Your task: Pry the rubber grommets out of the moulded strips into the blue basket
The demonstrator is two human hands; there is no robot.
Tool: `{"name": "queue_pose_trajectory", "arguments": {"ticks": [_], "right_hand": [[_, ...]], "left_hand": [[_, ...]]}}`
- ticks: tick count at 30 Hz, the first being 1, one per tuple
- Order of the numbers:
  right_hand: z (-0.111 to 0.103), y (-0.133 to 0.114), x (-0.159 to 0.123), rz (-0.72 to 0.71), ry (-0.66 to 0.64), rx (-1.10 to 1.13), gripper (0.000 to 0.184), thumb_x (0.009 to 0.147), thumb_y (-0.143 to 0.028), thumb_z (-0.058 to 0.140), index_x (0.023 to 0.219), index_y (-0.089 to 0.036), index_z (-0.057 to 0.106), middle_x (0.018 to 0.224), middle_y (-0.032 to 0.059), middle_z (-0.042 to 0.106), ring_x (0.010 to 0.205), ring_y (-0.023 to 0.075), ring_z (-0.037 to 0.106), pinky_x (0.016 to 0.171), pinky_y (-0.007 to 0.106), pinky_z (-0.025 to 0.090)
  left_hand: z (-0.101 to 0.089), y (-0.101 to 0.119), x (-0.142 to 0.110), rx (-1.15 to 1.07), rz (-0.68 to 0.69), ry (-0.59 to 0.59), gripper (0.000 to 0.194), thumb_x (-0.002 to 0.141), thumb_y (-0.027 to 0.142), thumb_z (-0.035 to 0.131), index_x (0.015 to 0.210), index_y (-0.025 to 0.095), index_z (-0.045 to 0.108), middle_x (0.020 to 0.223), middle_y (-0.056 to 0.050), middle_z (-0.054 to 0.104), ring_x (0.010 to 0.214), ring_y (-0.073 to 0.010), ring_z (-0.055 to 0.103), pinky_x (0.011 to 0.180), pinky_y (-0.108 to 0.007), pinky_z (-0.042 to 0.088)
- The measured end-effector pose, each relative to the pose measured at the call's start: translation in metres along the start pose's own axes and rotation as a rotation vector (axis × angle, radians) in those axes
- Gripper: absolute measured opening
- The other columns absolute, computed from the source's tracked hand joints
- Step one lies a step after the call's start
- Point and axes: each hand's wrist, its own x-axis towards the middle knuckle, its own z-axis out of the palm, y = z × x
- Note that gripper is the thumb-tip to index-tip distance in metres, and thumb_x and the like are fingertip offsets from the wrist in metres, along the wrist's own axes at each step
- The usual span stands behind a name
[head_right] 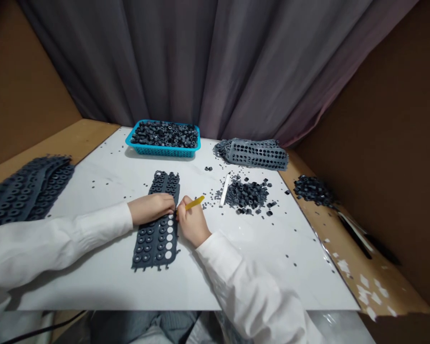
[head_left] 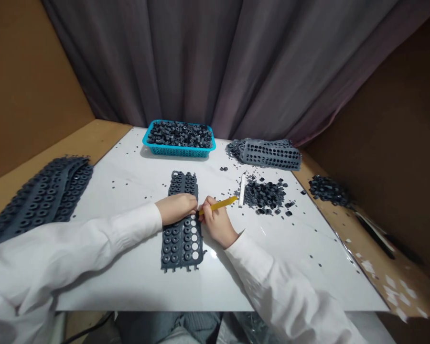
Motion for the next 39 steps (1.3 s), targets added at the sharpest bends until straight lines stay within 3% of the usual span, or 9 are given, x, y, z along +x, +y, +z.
{"name": "queue_pose_trajectory", "arguments": {"ticks": [5, 8, 10, 13, 17, 21, 28, 33, 39], "right_hand": [[0.001, -0.002, 0.000, 0.007, 0.003, 0.019, 0.025, 0.088, -0.026, 0.034, 0.065, -0.021, 0.041, 0.053, -0.0031, 0.049, 0.051, 0.0124, 0.049, 0.053, 0.025, 0.039], [-0.001, 0.000, 0.007, 0.076, 0.067, 0.182, 0.024, 0.088, -0.028, 0.034, 0.067, -0.021, 0.044, 0.051, -0.0036, 0.051, 0.044, 0.0110, 0.047, 0.048, 0.023, 0.039], [-0.002, 0.001, 0.013, 0.105, 0.118, 0.238, 0.023, 0.086, -0.028, 0.035, 0.067, -0.020, 0.046, 0.049, -0.0037, 0.052, 0.042, 0.0111, 0.047, 0.045, 0.022, 0.039], [-0.002, 0.005, 0.020, 0.125, 0.107, 0.236, 0.023, 0.084, -0.028, 0.037, 0.065, -0.020, 0.047, 0.047, -0.0036, 0.053, 0.040, 0.0114, 0.048, 0.042, 0.022, 0.039], [0.000, 0.012, 0.022, 0.110, 0.093, 0.203, 0.023, 0.084, -0.027, 0.038, 0.064, -0.020, 0.047, 0.047, -0.0033, 0.054, 0.040, 0.0111, 0.049, 0.043, 0.022, 0.039], [0.001, 0.014, 0.022, 0.101, 0.068, 0.206, 0.023, 0.085, -0.028, 0.038, 0.065, -0.020, 0.047, 0.048, -0.0031, 0.055, 0.041, 0.0116, 0.050, 0.044, 0.022, 0.040], [-0.001, 0.009, 0.023, 0.039, 0.010, 0.105, 0.026, 0.088, -0.027, 0.035, 0.065, -0.021, 0.044, 0.050, -0.0025, 0.052, 0.046, 0.0125, 0.050, 0.049, 0.024, 0.040], [-0.003, 0.004, 0.026, -0.001, -0.041, 0.010, 0.025, 0.088, -0.023, 0.036, 0.064, -0.022, 0.040, 0.050, -0.0031, 0.049, 0.046, 0.0123, 0.048, 0.050, 0.024, 0.037], [-0.004, 0.004, 0.026, -0.004, -0.035, -0.055, 0.024, 0.087, -0.018, 0.034, 0.063, -0.022, 0.036, 0.049, -0.0036, 0.047, 0.046, 0.0119, 0.046, 0.049, 0.023, 0.034]], "left_hand": [[-0.019, -0.020, -0.003, -0.664, -0.355, 0.369, 0.015, 0.083, 0.029, 0.049, 0.081, 0.015, 0.054, 0.072, -0.001, 0.058, 0.066, -0.0132, 0.057, 0.065, -0.027, 0.047], [-0.027, -0.024, 0.001, -1.010, -0.467, 0.301, 0.013, 0.079, 0.024, 0.050, 0.087, 0.014, 0.052, 0.075, -0.001, 0.058, 0.061, -0.0102, 0.055, 0.058, -0.024, 0.046], [-0.026, -0.024, 0.004, -1.057, -0.485, 0.200, 0.018, 0.074, 0.017, 0.049, 0.090, 0.014, 0.055, 0.075, -0.001, 0.059, 0.060, -0.0097, 0.055, 0.056, -0.023, 0.045], [-0.019, -0.021, 0.007, -0.848, -0.436, 0.099, 0.022, 0.069, 0.013, 0.045, 0.083, 0.013, 0.063, 0.068, -0.001, 0.059, 0.060, -0.0113, 0.055, 0.056, -0.023, 0.045], [-0.014, -0.015, 0.010, -0.406, -0.248, 0.097, 0.020, 0.064, 0.012, 0.053, 0.077, 0.014, 0.068, 0.079, -0.003, 0.063, 0.067, -0.0132, 0.056, 0.064, -0.024, 0.046], [-0.014, -0.010, 0.014, -0.178, -0.151, 0.040, 0.016, 0.063, 0.012, 0.061, 0.078, 0.012, 0.067, 0.081, -0.005, 0.059, 0.067, -0.0136, 0.055, 0.065, -0.024, 0.046], [-0.010, -0.007, 0.020, -0.022, -0.122, -0.032, 0.014, 0.064, 0.010, 0.062, 0.078, 0.012, 0.064, 0.082, -0.007, 0.056, 0.077, -0.0191, 0.058, 0.074, -0.027, 0.047], [-0.008, -0.006, 0.014, 0.048, -0.031, -0.059, 0.013, 0.075, 0.012, 0.055, 0.085, 0.012, 0.064, 0.087, -0.009, 0.057, 0.083, -0.0214, 0.059, 0.079, -0.030, 0.046], [0.004, -0.009, 0.006, 0.018, -0.020, 0.046, 0.018, 0.086, 0.015, 0.043, 0.079, 0.013, 0.060, 0.084, -0.008, 0.059, 0.082, -0.0196, 0.058, 0.078, -0.030, 0.046]]}}
